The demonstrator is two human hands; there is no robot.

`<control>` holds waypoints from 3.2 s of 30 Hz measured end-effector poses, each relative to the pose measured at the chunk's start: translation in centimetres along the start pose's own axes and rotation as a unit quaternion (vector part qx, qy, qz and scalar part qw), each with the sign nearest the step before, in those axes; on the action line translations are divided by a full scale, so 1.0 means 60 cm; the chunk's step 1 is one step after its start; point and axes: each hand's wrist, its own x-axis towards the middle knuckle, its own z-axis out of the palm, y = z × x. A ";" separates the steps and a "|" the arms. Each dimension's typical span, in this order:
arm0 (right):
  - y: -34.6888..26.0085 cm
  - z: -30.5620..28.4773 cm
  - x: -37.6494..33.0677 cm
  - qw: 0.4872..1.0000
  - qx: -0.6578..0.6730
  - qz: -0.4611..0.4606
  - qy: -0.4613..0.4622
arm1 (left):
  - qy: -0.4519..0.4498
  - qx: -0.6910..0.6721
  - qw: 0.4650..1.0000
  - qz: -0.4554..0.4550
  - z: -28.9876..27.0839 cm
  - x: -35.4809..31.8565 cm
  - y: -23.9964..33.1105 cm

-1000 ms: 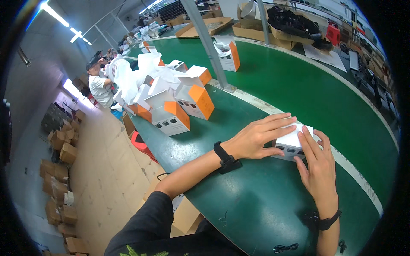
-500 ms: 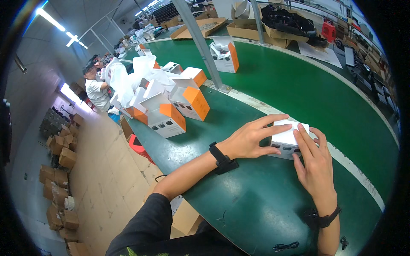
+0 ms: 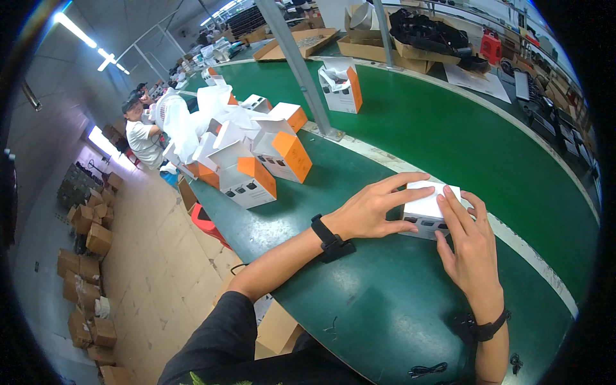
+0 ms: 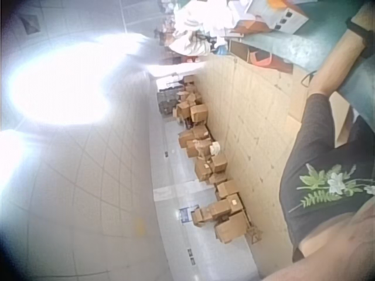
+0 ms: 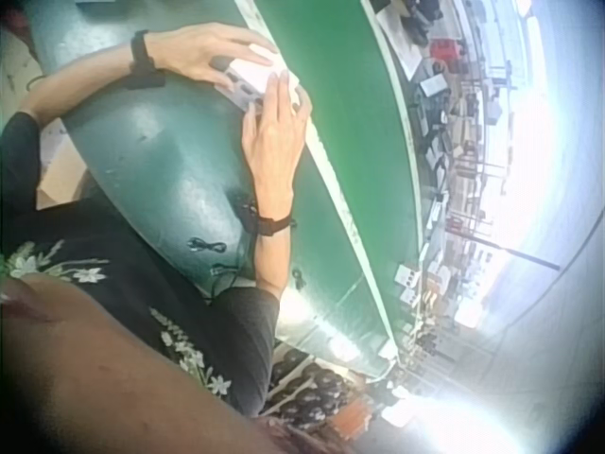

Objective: Packing small portable speakers and USB charging cables into retail boxes on a factory assembly line.

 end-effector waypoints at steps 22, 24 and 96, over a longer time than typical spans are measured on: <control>0.012 0.052 0.004 0.992 0.042 -0.034 0.118 | 0.018 -0.003 1.000 -0.010 -0.010 0.007 0.009; 0.014 0.049 0.005 0.991 0.036 -0.030 0.128 | 0.024 0.017 0.999 0.013 -0.011 0.024 0.011; 0.012 -0.007 -0.021 0.947 0.319 -0.039 -0.019 | 0.063 -0.226 0.967 0.095 0.016 -0.023 0.061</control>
